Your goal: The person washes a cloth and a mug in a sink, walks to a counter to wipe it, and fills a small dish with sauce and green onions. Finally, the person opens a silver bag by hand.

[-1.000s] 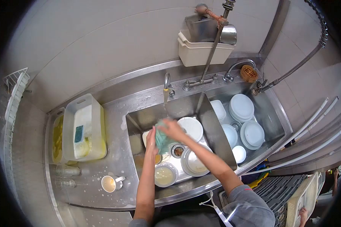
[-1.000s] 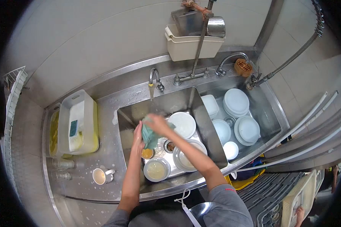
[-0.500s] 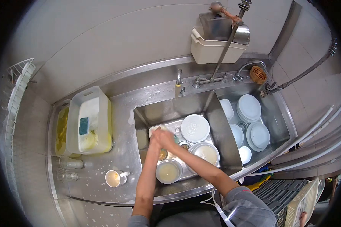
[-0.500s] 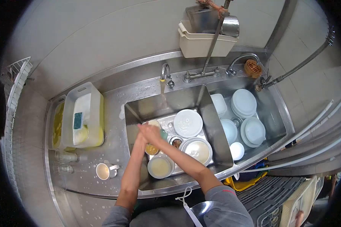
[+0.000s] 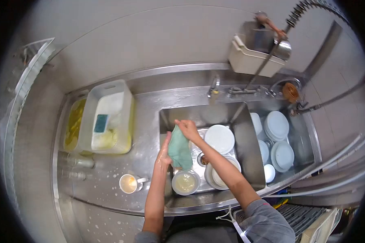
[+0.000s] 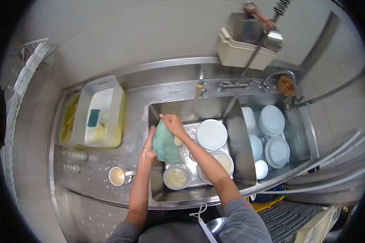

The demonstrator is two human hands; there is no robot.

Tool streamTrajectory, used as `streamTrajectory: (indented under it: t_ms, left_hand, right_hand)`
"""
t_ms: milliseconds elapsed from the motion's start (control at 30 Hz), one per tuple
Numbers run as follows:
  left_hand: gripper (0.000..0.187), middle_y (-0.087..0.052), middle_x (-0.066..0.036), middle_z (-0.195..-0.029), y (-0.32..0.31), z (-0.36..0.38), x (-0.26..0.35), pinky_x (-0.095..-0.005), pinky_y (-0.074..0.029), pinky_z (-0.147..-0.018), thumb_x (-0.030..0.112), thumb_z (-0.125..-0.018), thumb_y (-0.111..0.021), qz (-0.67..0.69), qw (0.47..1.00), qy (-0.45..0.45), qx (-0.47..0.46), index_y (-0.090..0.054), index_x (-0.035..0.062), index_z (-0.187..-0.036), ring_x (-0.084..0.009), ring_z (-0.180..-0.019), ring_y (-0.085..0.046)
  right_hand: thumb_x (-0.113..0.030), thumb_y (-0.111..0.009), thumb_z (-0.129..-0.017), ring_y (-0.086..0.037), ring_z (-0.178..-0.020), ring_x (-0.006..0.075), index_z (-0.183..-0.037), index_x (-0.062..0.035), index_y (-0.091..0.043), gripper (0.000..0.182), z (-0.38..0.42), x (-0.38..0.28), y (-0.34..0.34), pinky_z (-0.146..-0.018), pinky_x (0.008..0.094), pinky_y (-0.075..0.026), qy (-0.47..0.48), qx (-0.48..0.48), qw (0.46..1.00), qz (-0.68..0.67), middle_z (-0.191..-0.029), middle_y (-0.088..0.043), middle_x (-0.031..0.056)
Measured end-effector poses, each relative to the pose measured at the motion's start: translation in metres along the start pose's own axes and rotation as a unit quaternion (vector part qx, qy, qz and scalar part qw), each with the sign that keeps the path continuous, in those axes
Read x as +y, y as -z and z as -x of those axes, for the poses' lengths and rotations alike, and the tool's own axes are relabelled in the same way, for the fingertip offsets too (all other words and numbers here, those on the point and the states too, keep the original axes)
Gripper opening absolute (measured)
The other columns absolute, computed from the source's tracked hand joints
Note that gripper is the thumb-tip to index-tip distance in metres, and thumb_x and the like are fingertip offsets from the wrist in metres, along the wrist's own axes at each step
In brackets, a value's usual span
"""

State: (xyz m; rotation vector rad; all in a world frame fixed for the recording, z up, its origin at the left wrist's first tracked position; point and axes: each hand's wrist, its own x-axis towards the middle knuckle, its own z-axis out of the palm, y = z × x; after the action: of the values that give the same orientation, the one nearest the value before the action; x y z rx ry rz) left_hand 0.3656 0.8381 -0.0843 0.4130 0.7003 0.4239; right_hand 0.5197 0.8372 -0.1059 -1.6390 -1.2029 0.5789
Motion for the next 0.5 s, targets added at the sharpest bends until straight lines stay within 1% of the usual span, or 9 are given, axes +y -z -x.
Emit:
streamTrajectory:
  t_ms: [33,67,167,200,267,333,400,467,500]
  left_hand:
    - [0.054,-0.060,-0.007,-0.106,0.005,0.007,0.003,-0.0368,-0.046,-0.085,0.041,-0.077,-0.066,-0.051,0.998,-0.010,0.030,-0.052,0.0053,-0.115,-0.0210,-0.097,-0.058]
    - [0.049,-0.060,-0.006,-0.105,0.009,0.009,0.004,-0.0344,-0.046,-0.083,0.034,-0.080,-0.066,-0.106,0.992,-0.055,0.036,-0.051,0.0055,-0.117,-0.0193,-0.095,-0.058]
    - [0.042,-0.059,-0.007,-0.107,0.019,0.018,0.015,-0.0366,-0.049,-0.080,0.027,-0.084,-0.062,-0.020,0.982,-0.183,0.047,-0.049,0.0051,-0.118,-0.0194,-0.093,-0.059]
    - [0.036,-0.059,-0.008,-0.105,0.022,0.025,0.023,-0.0362,-0.048,-0.081,0.021,-0.086,-0.059,0.016,0.979,-0.192,0.061,-0.049,0.0039,-0.116,-0.0202,-0.093,-0.059]
    - [0.033,-0.059,-0.008,-0.107,0.043,0.029,0.033,-0.0360,-0.047,-0.084,0.016,-0.087,-0.056,0.050,0.967,-0.246,0.051,-0.048,0.0028,-0.117,-0.0210,-0.096,-0.058]
    - [0.032,-0.058,-0.009,-0.109,0.064,0.033,0.038,-0.0361,-0.046,-0.086,0.012,-0.087,-0.054,0.078,0.957,-0.274,0.057,-0.048,0.0020,-0.117,-0.0219,-0.099,-0.057]
    - [0.031,-0.057,-0.009,-0.111,0.082,0.038,0.043,-0.0366,-0.045,-0.088,0.009,-0.088,-0.053,0.103,0.950,-0.285,0.080,-0.047,0.0016,-0.117,-0.0227,-0.101,-0.056]
    - [0.032,-0.057,-0.011,-0.110,0.087,0.047,0.045,-0.0361,-0.046,-0.086,0.010,-0.086,-0.056,0.120,0.935,-0.322,0.092,-0.047,-0.0006,-0.115,-0.0230,-0.100,-0.057]
    - [0.033,-0.057,-0.012,-0.110,0.087,0.051,0.046,-0.0359,-0.047,-0.085,0.011,-0.086,-0.057,0.128,0.927,-0.340,0.097,-0.046,-0.0017,-0.114,-0.0232,-0.100,-0.057]
  right_hand:
    - [-0.038,-0.056,-0.084,-0.053,-0.050,0.0335,-0.059,0.0001,-0.055,0.046,-0.005,-0.012,-0.006,-0.050,0.0424,-0.038,0.006,-0.025,0.999,-0.033,-0.050,-0.052,0.0153]
    - [-0.037,-0.059,-0.082,-0.055,-0.059,0.0328,-0.065,0.0000,-0.058,0.041,-0.012,-0.024,-0.008,-0.055,0.0413,-0.041,0.012,-0.115,0.993,-0.033,-0.057,-0.054,0.0138]
    - [-0.032,-0.061,-0.079,-0.057,-0.073,0.0322,-0.076,-0.0007,-0.061,0.032,-0.040,-0.066,-0.034,-0.065,0.0405,-0.044,0.225,-0.059,0.969,0.087,-0.073,-0.058,0.0138]
    - [-0.031,-0.062,-0.078,-0.057,-0.077,0.0318,-0.078,-0.0009,-0.061,0.030,-0.051,-0.090,-0.045,-0.067,0.0402,-0.044,0.264,-0.060,0.960,0.078,-0.077,-0.058,0.0137]
    - [-0.028,-0.063,-0.077,-0.055,-0.085,0.0310,-0.082,-0.0014,-0.062,0.027,-0.072,-0.138,-0.076,-0.073,0.0396,-0.044,0.333,-0.056,0.939,0.062,-0.085,-0.058,0.0135]
    - [-0.025,-0.061,-0.077,-0.057,-0.079,0.0320,-0.081,-0.0027,-0.063,0.023,-0.090,-0.161,-0.132,-0.072,0.0402,-0.046,0.367,-0.142,0.919,0.027,-0.080,-0.060,0.0124]
    - [-0.023,-0.060,-0.076,-0.060,-0.069,0.0314,-0.078,-0.0031,-0.064,0.020,-0.102,-0.170,-0.193,-0.066,0.0377,-0.048,0.290,-0.364,0.876,0.125,-0.077,-0.063,0.0126]
    - [-0.023,-0.056,-0.077,-0.060,-0.059,0.0275,-0.077,-0.0031,-0.064,0.022,-0.103,-0.176,-0.240,-0.060,0.0377,-0.048,0.213,-0.595,0.757,0.165,-0.074,-0.064,0.0105]
    - [-0.024,-0.055,-0.078,-0.059,-0.060,0.0260,-0.076,-0.0037,-0.064,0.023,-0.102,-0.174,-0.258,-0.061,0.0375,-0.048,0.162,-0.634,0.728,0.205,-0.075,-0.064,0.0101]
